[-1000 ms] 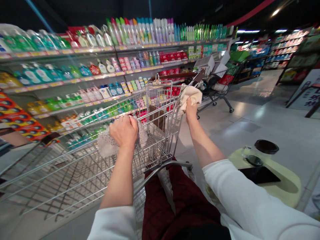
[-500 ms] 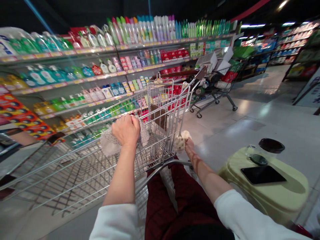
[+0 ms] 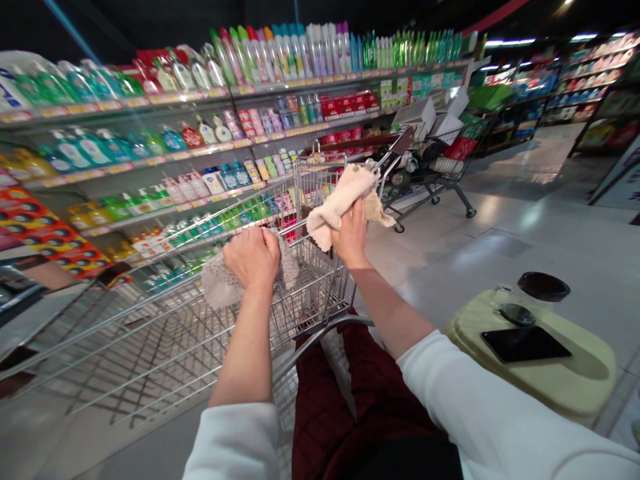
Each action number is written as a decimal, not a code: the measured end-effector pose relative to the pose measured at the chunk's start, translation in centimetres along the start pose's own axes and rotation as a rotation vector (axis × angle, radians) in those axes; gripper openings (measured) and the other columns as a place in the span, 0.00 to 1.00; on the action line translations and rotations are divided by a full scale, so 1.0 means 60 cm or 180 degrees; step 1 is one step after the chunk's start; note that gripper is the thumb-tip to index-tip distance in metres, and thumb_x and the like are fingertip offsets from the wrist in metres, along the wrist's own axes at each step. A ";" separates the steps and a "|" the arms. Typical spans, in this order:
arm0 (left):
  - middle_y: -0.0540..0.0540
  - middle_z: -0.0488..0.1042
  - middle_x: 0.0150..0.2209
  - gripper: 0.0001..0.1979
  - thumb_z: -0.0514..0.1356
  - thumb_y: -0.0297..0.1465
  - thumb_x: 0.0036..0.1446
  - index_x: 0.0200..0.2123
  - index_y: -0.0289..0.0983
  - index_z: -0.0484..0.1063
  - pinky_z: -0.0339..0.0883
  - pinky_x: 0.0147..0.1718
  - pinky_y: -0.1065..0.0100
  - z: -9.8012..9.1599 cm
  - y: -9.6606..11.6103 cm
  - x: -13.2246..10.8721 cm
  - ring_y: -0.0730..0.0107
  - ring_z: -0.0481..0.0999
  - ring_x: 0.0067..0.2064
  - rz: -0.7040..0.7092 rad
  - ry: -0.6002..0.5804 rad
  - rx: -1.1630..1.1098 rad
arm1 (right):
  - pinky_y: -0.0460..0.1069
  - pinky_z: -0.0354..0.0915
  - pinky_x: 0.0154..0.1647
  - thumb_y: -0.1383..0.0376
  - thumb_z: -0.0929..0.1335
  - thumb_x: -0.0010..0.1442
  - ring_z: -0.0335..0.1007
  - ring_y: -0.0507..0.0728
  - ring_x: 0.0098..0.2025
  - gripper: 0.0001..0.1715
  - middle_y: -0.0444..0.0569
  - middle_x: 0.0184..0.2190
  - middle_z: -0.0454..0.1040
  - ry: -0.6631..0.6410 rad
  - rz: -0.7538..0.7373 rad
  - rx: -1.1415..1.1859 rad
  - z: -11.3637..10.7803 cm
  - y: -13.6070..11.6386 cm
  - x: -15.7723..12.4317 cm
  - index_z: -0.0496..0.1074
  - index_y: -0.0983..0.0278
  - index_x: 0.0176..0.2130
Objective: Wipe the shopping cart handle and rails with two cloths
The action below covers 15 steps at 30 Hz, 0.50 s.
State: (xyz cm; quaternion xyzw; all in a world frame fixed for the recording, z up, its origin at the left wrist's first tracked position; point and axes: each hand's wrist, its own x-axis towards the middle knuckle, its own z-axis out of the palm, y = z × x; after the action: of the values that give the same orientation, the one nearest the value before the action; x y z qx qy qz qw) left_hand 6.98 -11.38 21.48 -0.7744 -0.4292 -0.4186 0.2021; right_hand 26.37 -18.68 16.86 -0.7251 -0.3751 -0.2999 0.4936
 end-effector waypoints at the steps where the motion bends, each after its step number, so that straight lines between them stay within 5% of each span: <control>1: 0.37 0.76 0.35 0.19 0.44 0.36 0.67 0.34 0.36 0.72 0.50 0.35 0.60 0.000 0.000 0.000 0.54 0.72 0.40 0.0017 0.0009 0.0004 | 0.59 0.52 0.69 0.62 0.63 0.62 0.44 0.65 0.70 0.35 0.63 0.68 0.51 -0.0068 0.0039 -0.0122 0.010 0.000 -0.017 0.59 0.71 0.65; 6: 0.38 0.77 0.36 0.19 0.45 0.35 0.67 0.34 0.36 0.72 0.49 0.34 0.60 0.001 0.000 -0.001 0.54 0.73 0.39 0.0076 0.0042 0.0098 | 0.57 0.63 0.60 0.64 0.64 0.60 0.61 0.67 0.61 0.31 0.64 0.58 0.67 -0.0782 0.0482 -0.0626 0.030 0.016 -0.093 0.68 0.70 0.61; 15: 0.37 0.77 0.38 0.20 0.44 0.36 0.67 0.35 0.36 0.73 0.50 0.35 0.59 -0.005 0.002 0.001 0.52 0.73 0.41 0.0016 -0.0073 0.0072 | 0.56 0.65 0.55 0.63 0.64 0.61 0.68 0.63 0.51 0.18 0.59 0.44 0.76 -0.1466 0.0090 -0.0787 0.026 0.044 -0.205 0.79 0.66 0.45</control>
State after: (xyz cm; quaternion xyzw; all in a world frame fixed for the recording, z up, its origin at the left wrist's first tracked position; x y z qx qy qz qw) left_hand 6.99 -11.60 21.69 -0.7779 -0.4343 -0.4043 0.2070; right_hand 22.03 -20.89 5.14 -0.8342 -0.4280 -0.1635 0.3069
